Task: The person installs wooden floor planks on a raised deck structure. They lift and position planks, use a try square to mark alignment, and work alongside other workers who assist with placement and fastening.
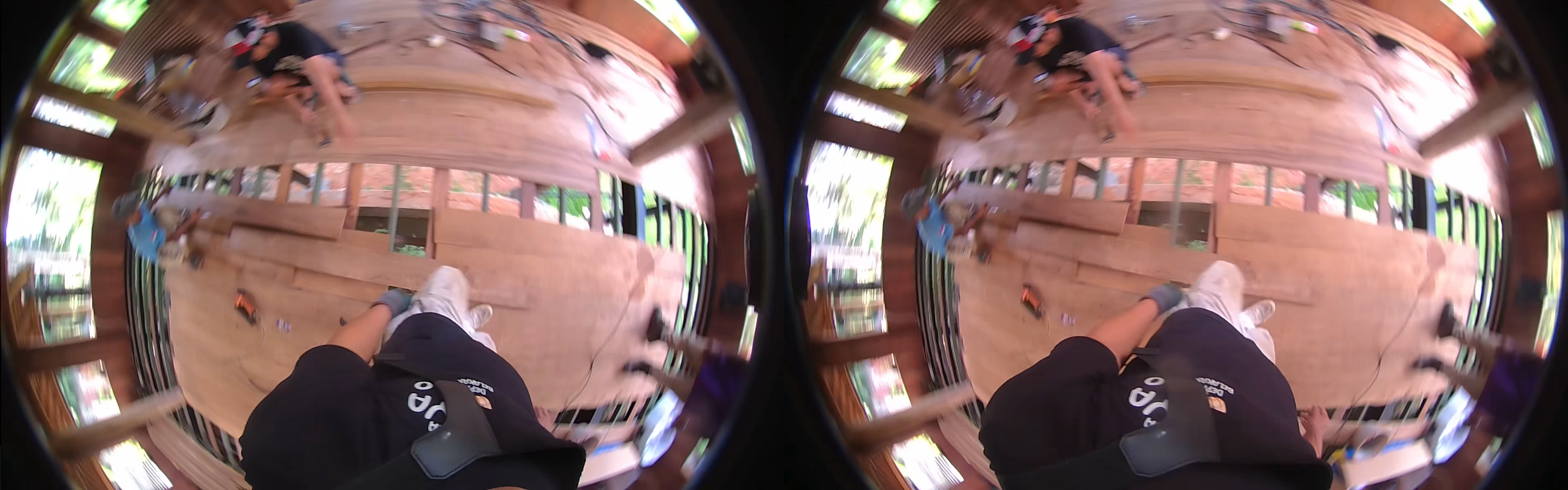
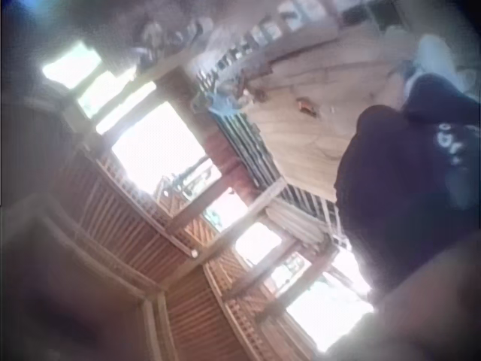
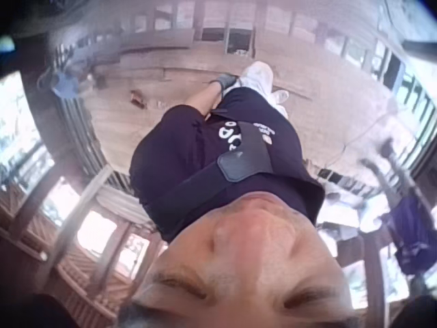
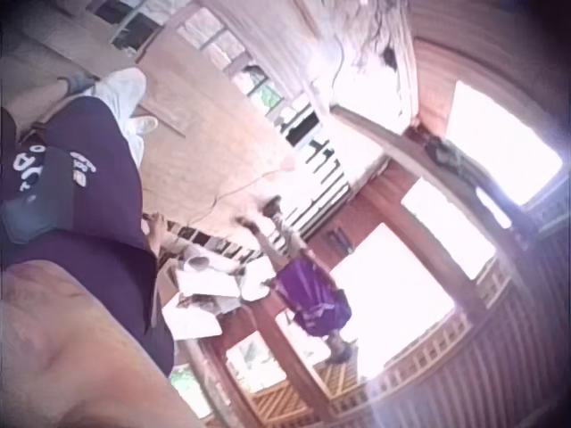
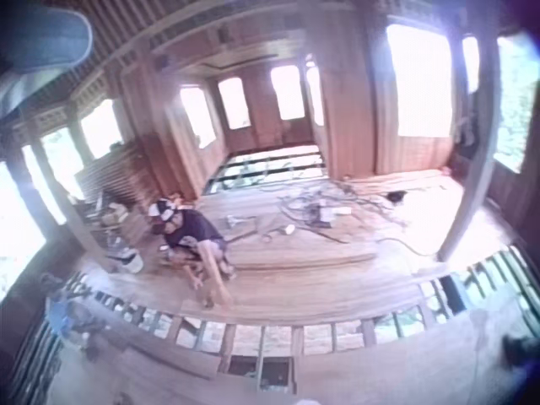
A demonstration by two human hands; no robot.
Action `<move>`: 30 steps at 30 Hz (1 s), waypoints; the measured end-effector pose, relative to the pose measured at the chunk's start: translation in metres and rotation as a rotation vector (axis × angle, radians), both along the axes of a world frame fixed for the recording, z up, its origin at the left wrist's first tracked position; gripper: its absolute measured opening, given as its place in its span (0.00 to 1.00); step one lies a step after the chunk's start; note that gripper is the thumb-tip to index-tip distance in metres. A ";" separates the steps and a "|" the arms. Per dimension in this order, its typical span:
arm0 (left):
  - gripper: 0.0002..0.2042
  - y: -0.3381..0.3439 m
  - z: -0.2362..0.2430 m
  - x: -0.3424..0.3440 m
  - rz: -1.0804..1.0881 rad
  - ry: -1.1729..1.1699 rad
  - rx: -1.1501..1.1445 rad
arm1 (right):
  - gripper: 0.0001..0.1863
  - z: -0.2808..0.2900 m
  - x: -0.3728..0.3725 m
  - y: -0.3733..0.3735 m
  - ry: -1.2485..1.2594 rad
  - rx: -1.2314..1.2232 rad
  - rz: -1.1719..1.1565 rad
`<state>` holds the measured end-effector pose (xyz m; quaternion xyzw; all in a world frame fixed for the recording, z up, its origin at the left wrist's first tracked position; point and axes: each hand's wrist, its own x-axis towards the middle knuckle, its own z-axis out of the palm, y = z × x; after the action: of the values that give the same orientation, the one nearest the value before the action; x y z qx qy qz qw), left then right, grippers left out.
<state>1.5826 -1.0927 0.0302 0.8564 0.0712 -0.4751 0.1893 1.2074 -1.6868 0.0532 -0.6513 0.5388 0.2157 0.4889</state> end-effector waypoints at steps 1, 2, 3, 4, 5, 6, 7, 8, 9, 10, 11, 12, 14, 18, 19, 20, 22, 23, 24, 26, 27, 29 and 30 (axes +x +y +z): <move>0.22 0.015 -0.013 -0.012 -0.043 -0.123 0.061 | 0.09 -0.007 0.060 -0.017 0.025 0.102 -0.100; 0.23 -0.035 0.038 0.020 0.059 -0.024 -0.010 | 0.09 0.013 0.089 -0.053 0.030 0.080 -0.214; 0.20 -0.064 0.008 0.023 0.152 -0.148 -0.142 | 0.10 0.028 0.121 -0.080 0.009 0.047 -0.265; 0.20 -0.069 0.015 0.024 0.218 -0.163 -0.114 | 0.10 0.029 0.159 -0.100 -0.006 0.045 -0.265; 0.20 -0.089 0.020 0.040 0.252 -0.178 -0.129 | 0.14 0.041 0.192 -0.123 -0.075 -0.016 -0.235; 0.20 -0.102 0.026 0.053 0.293 -0.188 -0.121 | 0.16 0.056 0.239 -0.127 -0.083 -0.051 -0.162; 0.21 -0.112 0.035 0.068 0.364 -0.134 -0.187 | 0.18 0.076 0.288 -0.125 -0.099 -0.100 -0.103; 0.20 -0.103 0.005 0.059 0.325 -0.147 -0.144 | 0.18 0.072 0.334 -0.126 -0.156 -0.080 -0.002; 0.20 -0.084 -0.038 0.040 0.288 -0.159 -0.079 | 0.18 0.062 0.375 -0.120 -0.212 -0.037 0.101; 0.20 -0.096 -0.060 0.043 0.296 -0.114 -0.034 | 0.18 0.061 0.405 -0.125 -0.229 -0.042 0.139; 0.20 -0.103 -0.078 0.040 0.311 -0.062 0.022 | 0.18 0.060 0.437 -0.120 -0.242 -0.036 0.187; 0.19 -0.124 -0.087 0.049 0.389 0.046 0.082 | 0.17 0.063 0.461 -0.125 -0.257 -0.055 0.223; 0.23 -0.114 -0.129 0.035 0.536 0.083 0.221 | 0.17 0.048 0.496 -0.102 -0.210 0.119 0.204; 0.18 -0.143 -0.103 0.105 0.168 -0.001 0.065 | 0.18 -0.009 0.486 -0.173 -0.202 -0.051 1.000; 0.17 -0.174 -0.059 0.154 0.083 -0.079 0.019 | 0.19 -0.014 0.468 -0.199 -0.096 -0.069 0.873; 0.15 -0.194 -0.007 0.198 0.022 -0.178 -0.011 | 0.19 -0.011 0.460 -0.209 -0.021 -0.074 0.765; 0.12 -0.195 -0.033 0.248 -0.335 -0.265 0.064 | 0.20 -0.046 0.442 -0.247 -0.032 -0.176 0.925; 0.11 -0.231 -0.017 0.286 -0.286 -0.394 0.023 | 0.21 -0.037 0.424 -0.278 -0.120 -0.246 1.181; 0.09 -0.282 -0.014 0.310 -0.183 -0.515 -0.159 | 0.19 0.008 0.394 -0.349 -0.136 -0.502 1.486; 0.09 -0.212 -0.012 0.311 -0.048 -0.767 -0.060 | 0.19 0.002 0.488 -0.234 0.008 -0.071 1.020; 0.12 -0.215 -0.014 0.315 0.457 -0.681 -0.171 | 0.19 0.076 0.547 -0.176 0.122 -0.005 0.781; 0.14 -0.297 -0.017 0.348 1.029 -0.404 -0.529 | 0.20 0.085 0.521 -0.236 0.135 -0.077 0.679; 0.12 -0.318 -0.014 0.354 1.144 -0.284 -0.644 | 0.20 0.080 0.515 -0.254 0.134 -0.111 0.710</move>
<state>1.9370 -1.4105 0.0163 0.6386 0.3431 -0.1800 0.6649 1.7222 -1.9412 0.1332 -0.8078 0.3207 0.3846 0.3111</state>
